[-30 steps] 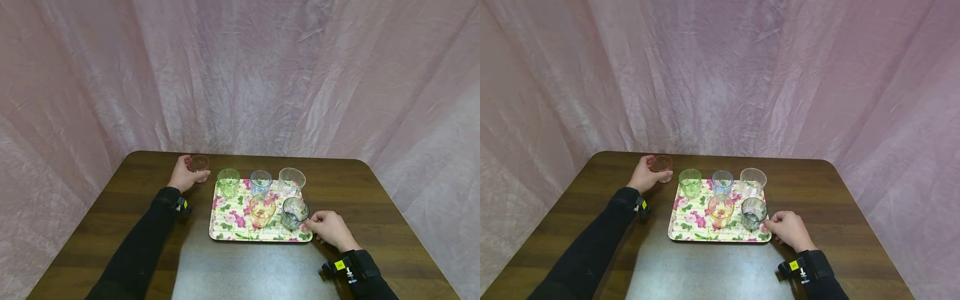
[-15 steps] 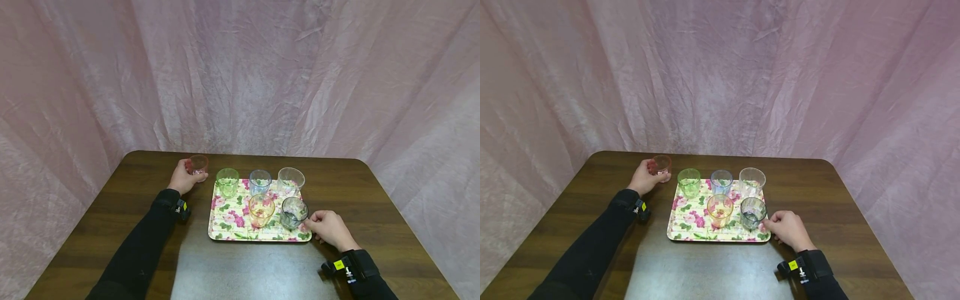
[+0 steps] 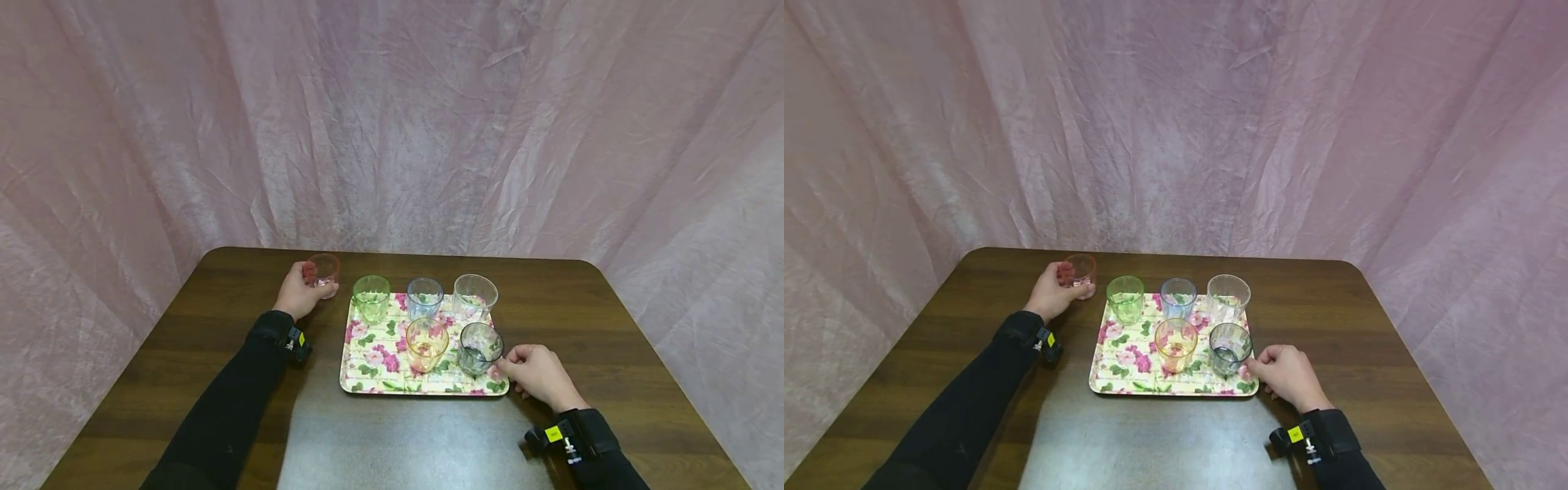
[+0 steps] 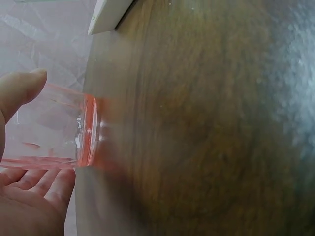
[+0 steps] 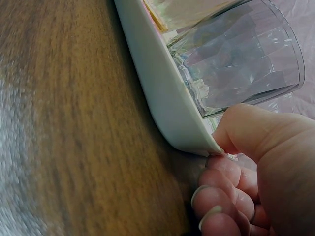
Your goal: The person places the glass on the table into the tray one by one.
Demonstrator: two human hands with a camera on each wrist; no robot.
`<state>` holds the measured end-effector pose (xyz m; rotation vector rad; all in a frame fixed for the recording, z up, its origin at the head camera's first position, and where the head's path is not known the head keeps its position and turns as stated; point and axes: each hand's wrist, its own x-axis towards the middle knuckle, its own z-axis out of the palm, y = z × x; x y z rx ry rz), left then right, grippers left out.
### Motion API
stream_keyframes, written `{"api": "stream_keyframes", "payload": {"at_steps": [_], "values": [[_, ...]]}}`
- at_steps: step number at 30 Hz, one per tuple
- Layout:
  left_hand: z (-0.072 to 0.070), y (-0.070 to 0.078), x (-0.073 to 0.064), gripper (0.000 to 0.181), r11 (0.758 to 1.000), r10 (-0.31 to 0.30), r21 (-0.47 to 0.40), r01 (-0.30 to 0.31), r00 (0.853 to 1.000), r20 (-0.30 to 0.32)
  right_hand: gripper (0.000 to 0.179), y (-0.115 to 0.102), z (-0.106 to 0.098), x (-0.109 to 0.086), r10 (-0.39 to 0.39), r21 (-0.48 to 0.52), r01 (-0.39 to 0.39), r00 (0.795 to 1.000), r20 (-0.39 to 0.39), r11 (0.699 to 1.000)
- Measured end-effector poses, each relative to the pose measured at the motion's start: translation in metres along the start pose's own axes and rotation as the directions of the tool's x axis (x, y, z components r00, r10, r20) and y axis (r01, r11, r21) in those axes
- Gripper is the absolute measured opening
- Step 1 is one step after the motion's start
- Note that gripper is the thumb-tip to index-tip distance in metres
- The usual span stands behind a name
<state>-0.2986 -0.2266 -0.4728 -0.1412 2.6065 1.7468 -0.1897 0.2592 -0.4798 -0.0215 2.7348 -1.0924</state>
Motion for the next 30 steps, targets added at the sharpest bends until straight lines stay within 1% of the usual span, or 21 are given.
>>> {"api": "stream_keyframes", "payload": {"at_steps": [5,15,22,30], "values": [[-0.003,0.001,0.001,0.083,1.0,0.0,0.004,0.0,1.0,0.001,0.025,0.0,0.0,0.0,-0.002,-0.007,0.002,1.0,0.0,1.0],[-0.013,0.014,0.0,0.082,1.0,0.027,0.014,-0.027,1.0,0.0,0.022,0.0,0.002,0.001,0.018,0.004,-0.018,1.0,-0.021,1.0],[-0.018,0.027,-0.004,0.088,0.998,0.054,0.022,-0.054,0.998,0.016,0.021,0.001,0.002,0.001,0.021,0.004,-0.021,1.0,-0.016,1.0],[-0.024,0.045,-0.01,0.088,0.997,0.069,0.019,-0.069,0.997,0.028,0.021,-0.001,0.001,0.001,0.02,0.009,-0.019,1.0,-0.013,1.0]]}}
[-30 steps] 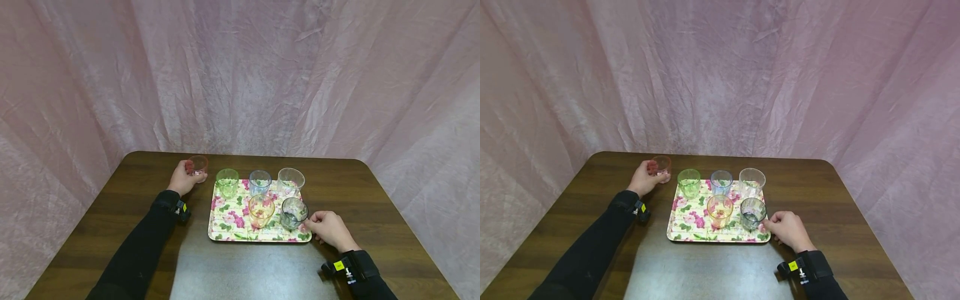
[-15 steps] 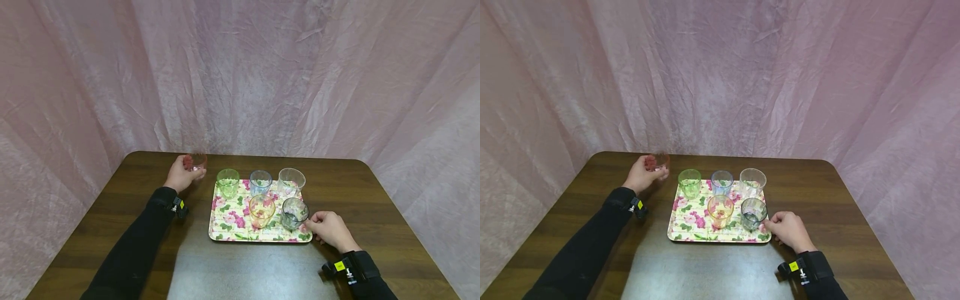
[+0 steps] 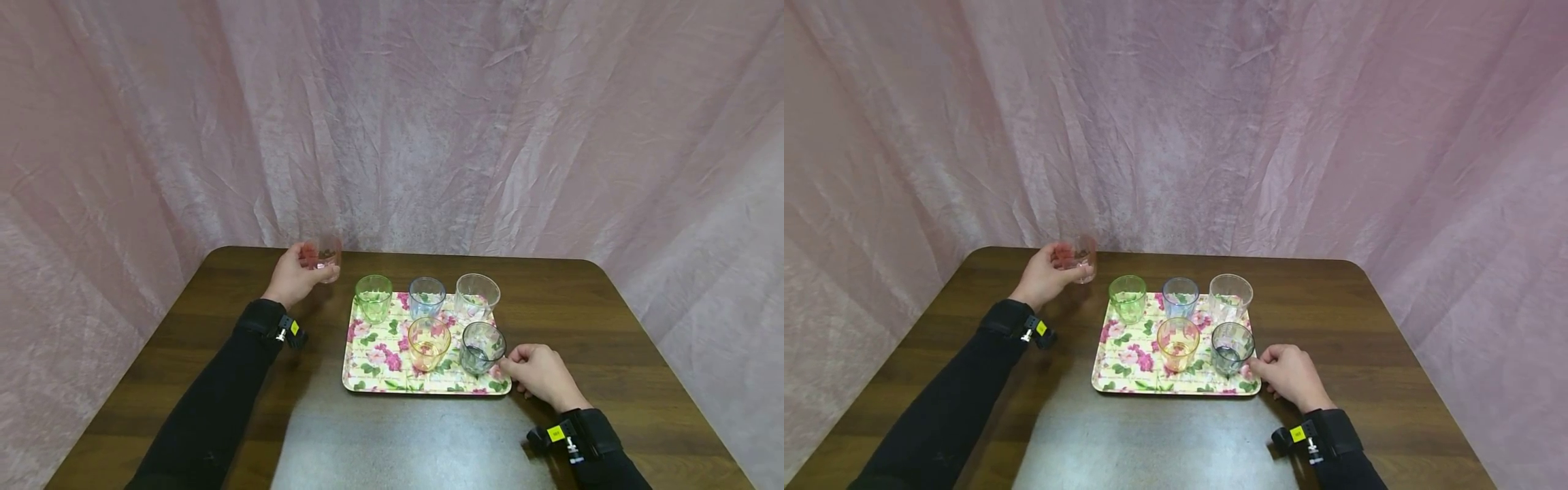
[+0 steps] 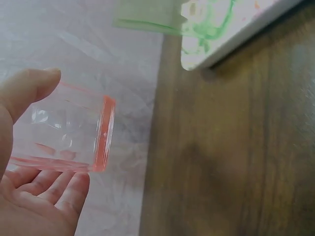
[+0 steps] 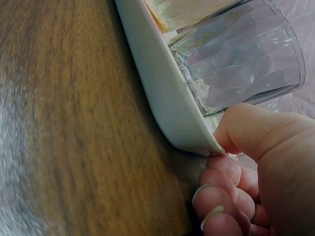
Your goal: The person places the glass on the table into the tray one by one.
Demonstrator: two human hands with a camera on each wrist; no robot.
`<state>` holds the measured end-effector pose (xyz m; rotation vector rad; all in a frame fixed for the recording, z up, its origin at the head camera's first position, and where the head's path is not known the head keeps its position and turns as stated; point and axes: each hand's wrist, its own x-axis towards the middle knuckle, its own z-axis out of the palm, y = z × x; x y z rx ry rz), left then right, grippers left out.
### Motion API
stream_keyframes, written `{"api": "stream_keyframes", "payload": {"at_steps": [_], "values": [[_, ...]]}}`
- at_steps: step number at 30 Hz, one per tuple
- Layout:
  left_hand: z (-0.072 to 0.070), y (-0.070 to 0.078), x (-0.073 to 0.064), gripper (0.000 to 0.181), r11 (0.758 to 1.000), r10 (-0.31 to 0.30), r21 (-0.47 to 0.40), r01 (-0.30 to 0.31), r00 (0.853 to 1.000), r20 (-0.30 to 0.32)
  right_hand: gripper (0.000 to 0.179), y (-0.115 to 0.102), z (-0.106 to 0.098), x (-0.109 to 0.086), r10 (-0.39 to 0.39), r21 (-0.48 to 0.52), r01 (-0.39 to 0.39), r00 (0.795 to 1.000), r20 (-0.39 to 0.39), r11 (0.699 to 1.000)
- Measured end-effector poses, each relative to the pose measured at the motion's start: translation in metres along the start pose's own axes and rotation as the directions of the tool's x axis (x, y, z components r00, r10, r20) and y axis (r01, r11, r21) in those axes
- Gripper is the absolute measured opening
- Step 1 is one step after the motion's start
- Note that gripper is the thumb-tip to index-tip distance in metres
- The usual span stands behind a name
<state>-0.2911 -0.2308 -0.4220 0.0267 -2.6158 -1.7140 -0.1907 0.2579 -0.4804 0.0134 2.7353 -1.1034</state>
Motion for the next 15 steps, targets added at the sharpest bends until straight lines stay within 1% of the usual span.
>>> {"api": "stream_keyframes", "payload": {"at_steps": [4,10,15], "values": [[-0.002,0.01,-0.005,0.087,1.0,0.002,0.014,-0.002,1.0,0.005,0.021,0.0,-0.001,-0.001,-0.005,0.001,0.005,1.0,0.005,1.0],[-0.006,0.021,-0.012,0.089,1.0,0.007,0.025,-0.007,1.0,0.008,0.022,0.0,-0.001,0.0,-0.01,-0.002,0.01,1.0,0.007,1.0],[-0.009,0.029,-0.016,0.09,1.0,0.027,0.01,-0.028,1.0,0.011,0.022,0.001,-0.001,-0.001,-0.014,-0.002,0.014,1.0,0.009,1.0]]}}
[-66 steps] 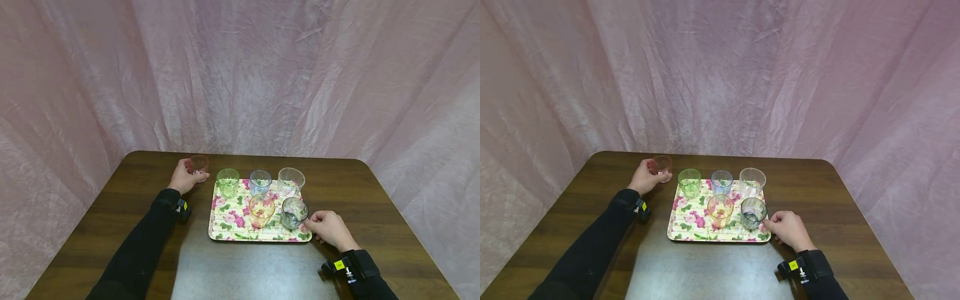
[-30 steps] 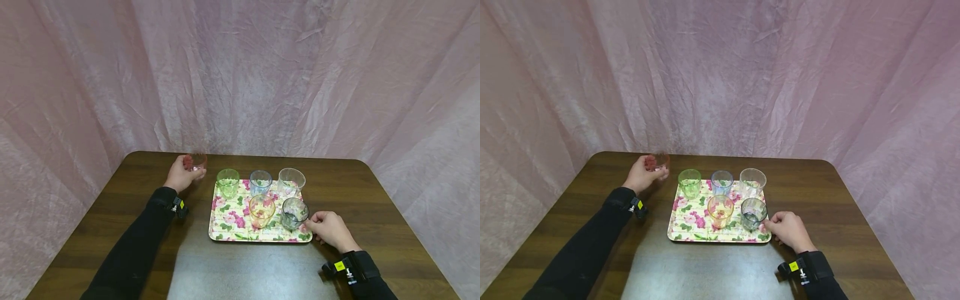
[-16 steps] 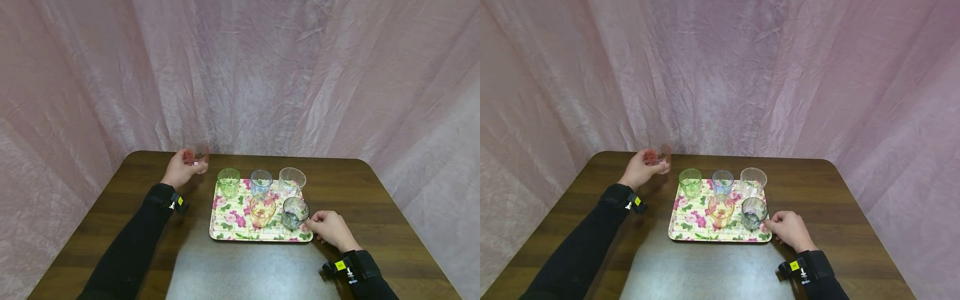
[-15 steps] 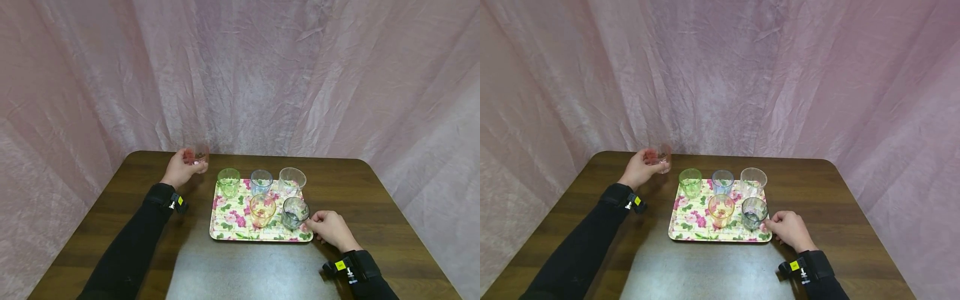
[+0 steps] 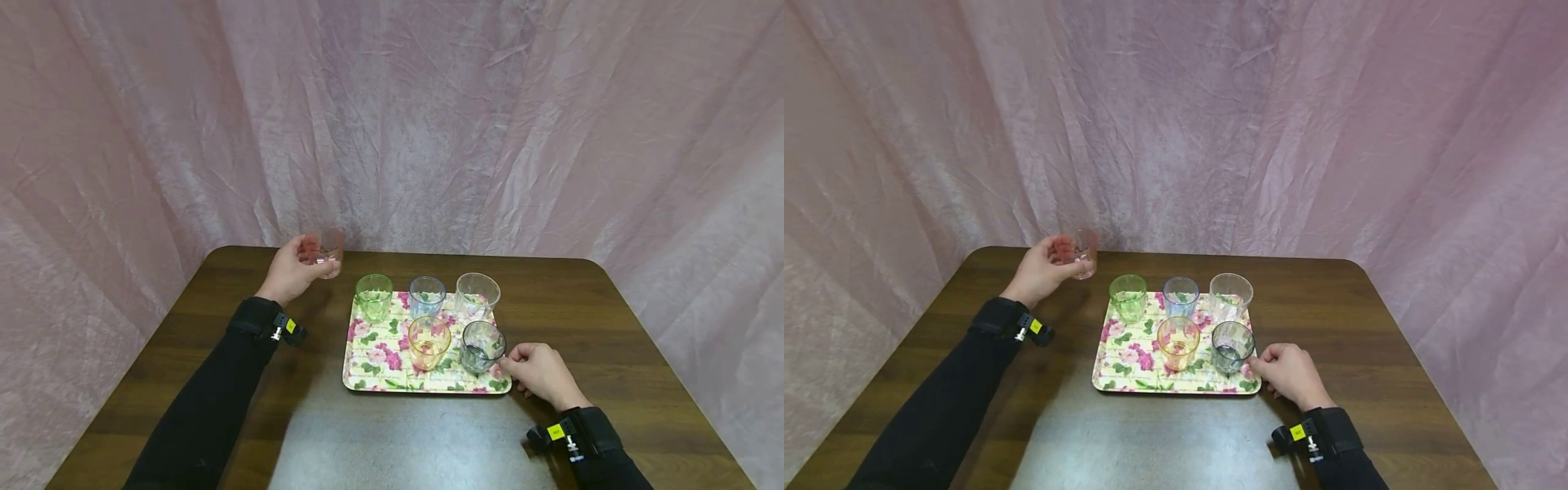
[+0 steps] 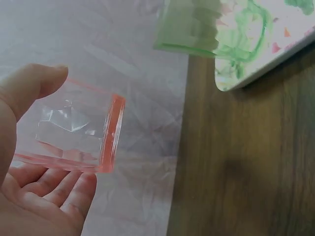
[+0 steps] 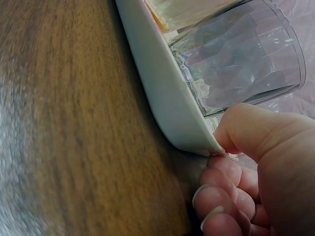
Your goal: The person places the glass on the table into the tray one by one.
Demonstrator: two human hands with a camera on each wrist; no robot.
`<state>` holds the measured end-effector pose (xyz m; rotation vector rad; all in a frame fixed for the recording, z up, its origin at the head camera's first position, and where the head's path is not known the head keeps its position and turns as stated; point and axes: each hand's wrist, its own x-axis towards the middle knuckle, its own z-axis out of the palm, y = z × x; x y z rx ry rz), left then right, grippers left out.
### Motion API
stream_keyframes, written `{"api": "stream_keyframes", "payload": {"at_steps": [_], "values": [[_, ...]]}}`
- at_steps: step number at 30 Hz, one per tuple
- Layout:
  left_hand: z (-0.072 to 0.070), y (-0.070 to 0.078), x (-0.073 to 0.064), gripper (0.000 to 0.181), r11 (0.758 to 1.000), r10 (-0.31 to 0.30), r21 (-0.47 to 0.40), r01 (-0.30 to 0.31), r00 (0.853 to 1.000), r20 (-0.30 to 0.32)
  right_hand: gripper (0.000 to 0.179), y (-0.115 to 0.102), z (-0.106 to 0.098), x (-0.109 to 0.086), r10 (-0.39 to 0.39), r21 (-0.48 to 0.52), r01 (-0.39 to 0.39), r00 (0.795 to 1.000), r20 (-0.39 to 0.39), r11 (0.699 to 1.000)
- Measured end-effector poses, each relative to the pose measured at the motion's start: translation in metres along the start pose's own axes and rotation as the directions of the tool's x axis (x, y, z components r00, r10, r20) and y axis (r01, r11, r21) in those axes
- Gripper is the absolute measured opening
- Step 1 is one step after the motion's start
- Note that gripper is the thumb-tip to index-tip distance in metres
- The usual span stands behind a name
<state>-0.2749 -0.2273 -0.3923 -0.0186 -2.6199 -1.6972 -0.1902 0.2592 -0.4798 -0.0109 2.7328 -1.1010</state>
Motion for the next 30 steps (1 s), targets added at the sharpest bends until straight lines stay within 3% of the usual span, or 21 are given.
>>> {"api": "stream_keyframes", "payload": {"at_steps": [14,30], "values": [[0.004,0.019,-0.012,0.085,0.994,0.079,-0.075,-0.077,0.997,0.022,0.022,0.001,0.001,0.002,-0.017,-0.006,0.017,1.0,-0.001,1.0],[0.007,0.033,-0.033,0.077,0.994,0.109,-0.039,-0.105,0.989,0.097,0.022,0.001,0.001,0.002,-0.016,-0.008,0.016,1.0,-0.002,1.0]]}}
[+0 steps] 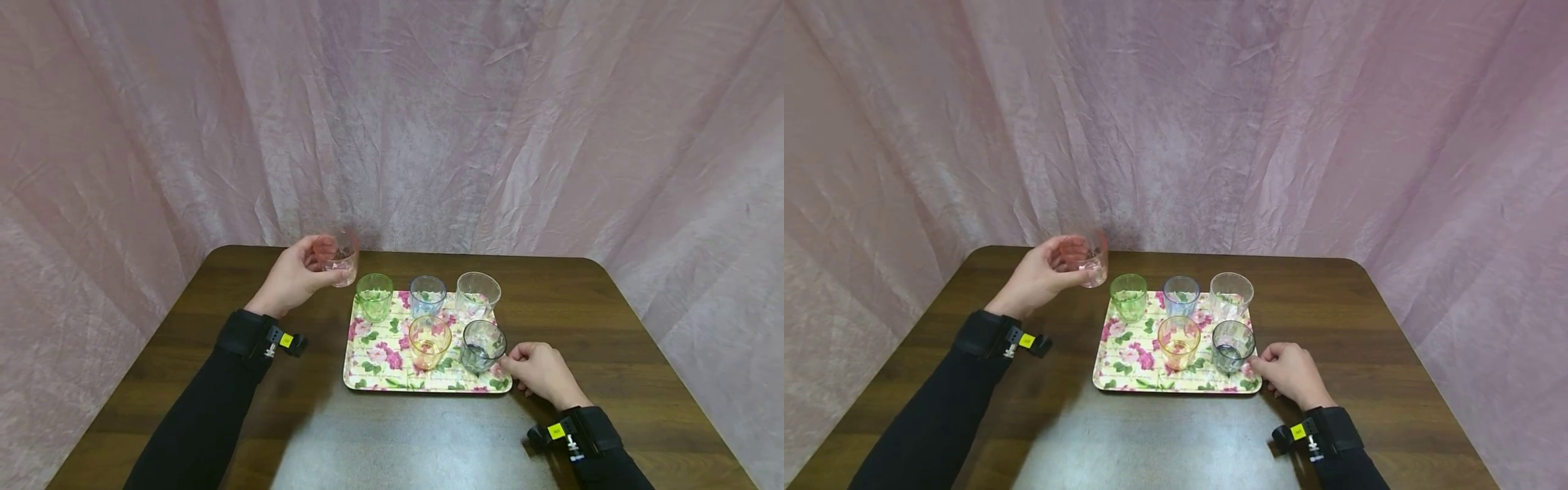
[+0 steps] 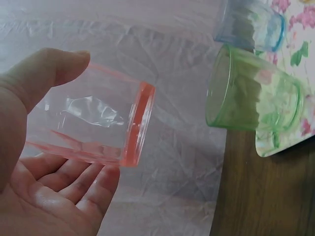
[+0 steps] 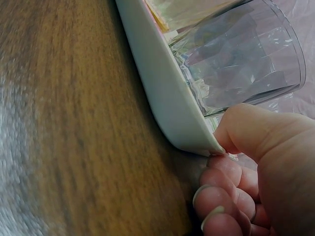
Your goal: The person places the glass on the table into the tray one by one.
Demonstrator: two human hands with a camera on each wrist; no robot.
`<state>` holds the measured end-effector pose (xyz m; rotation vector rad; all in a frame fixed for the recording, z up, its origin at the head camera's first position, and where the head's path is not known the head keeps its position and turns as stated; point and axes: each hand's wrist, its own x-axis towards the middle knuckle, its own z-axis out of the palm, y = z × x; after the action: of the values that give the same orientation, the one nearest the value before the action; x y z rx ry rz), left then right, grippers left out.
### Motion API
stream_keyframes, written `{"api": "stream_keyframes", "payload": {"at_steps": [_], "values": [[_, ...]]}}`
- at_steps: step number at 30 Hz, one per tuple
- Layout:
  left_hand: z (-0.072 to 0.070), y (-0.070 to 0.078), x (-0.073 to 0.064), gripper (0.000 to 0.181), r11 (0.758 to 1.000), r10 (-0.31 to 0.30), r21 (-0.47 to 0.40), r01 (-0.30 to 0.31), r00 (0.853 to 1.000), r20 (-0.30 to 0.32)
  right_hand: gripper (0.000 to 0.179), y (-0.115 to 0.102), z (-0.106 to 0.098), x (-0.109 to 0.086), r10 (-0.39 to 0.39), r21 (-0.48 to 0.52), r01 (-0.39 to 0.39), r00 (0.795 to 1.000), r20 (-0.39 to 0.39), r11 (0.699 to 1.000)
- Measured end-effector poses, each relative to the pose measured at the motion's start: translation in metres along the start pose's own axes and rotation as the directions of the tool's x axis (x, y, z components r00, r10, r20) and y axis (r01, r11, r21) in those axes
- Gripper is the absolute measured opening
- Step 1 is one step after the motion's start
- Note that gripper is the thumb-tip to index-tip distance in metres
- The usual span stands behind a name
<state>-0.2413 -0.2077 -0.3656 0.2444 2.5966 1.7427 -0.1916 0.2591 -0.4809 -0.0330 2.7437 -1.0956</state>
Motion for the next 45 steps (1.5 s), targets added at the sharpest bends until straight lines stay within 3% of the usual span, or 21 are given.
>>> {"api": "stream_keyframes", "payload": {"at_steps": [23,35,45], "values": [[0.014,-0.009,-0.019,0.076,0.998,0.021,-0.053,-0.016,0.996,0.084,0.022,0.001,0.0,-0.001,0.002,0.001,-0.002,1.0,-0.008,1.0],[0.03,-0.016,-0.03,0.075,0.996,0.036,-0.086,-0.024,0.989,0.14,0.023,0.001,0.0,-0.001,-0.007,0.0,0.007,1.0,-0.011,1.0],[0.045,-0.026,-0.037,0.074,0.998,0.007,-0.07,0.007,0.98,0.201,0.024,0.0,-0.001,-0.002,-0.005,-0.001,0.005,1.0,-0.007,1.0]]}}
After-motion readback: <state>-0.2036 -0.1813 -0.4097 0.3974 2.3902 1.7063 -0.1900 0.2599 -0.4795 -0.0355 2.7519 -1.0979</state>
